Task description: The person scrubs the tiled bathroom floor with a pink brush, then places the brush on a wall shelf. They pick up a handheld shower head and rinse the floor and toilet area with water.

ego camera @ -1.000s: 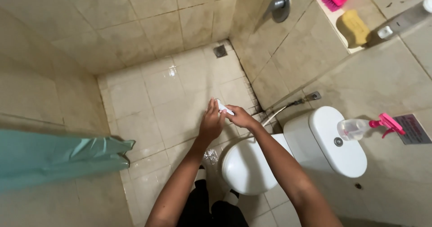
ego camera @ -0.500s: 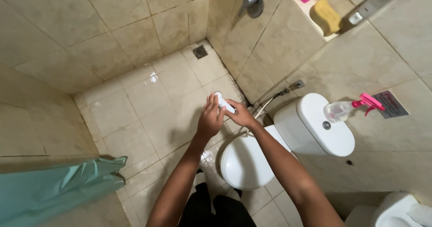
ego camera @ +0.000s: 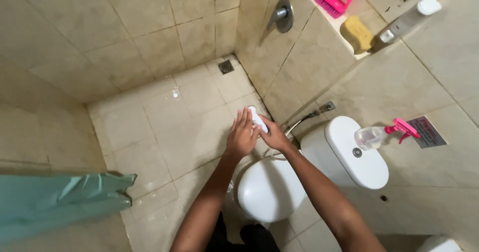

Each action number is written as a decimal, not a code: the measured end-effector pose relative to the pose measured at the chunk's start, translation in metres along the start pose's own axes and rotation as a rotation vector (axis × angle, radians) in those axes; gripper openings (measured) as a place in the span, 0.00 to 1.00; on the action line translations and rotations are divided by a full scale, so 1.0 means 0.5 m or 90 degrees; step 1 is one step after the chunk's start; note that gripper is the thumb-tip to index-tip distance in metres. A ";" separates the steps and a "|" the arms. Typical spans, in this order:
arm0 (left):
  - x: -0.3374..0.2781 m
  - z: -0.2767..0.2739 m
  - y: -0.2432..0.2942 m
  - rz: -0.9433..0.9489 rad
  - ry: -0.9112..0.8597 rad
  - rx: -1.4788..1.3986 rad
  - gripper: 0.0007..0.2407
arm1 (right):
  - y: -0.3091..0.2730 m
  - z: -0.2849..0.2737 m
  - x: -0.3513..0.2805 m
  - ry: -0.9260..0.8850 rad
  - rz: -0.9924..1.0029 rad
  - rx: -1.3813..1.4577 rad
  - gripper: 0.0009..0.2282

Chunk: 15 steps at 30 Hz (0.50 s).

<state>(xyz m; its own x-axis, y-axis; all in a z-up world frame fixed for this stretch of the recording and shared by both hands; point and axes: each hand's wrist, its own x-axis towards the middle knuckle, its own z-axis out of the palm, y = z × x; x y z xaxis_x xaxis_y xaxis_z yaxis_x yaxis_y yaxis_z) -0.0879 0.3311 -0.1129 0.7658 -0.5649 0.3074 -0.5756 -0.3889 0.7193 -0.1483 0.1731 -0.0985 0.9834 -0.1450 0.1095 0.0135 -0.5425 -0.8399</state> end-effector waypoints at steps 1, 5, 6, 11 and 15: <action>-0.007 0.013 0.006 -0.007 0.003 0.004 0.30 | 0.014 0.000 -0.012 -0.007 -0.002 0.003 0.21; -0.012 0.065 0.040 -0.028 -0.006 0.036 0.30 | 0.068 -0.022 -0.045 0.017 0.000 -0.002 0.19; -0.011 0.079 0.051 -0.033 -0.011 0.051 0.30 | 0.082 -0.031 -0.055 0.031 -0.004 -0.001 0.19; -0.016 0.128 0.117 -0.059 -0.014 0.051 0.29 | 0.080 -0.092 -0.091 0.019 0.020 0.019 0.17; -0.018 0.173 0.156 -0.085 -0.027 0.059 0.29 | 0.119 -0.127 -0.122 0.011 -0.003 0.062 0.17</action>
<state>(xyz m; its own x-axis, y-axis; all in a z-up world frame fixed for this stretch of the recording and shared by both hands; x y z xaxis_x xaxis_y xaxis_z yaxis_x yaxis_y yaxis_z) -0.1643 0.2427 -0.1134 0.8255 -0.5333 0.1849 -0.4953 -0.5274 0.6903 -0.2191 0.0973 -0.1214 0.9800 -0.1566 0.1224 0.0371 -0.4607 -0.8868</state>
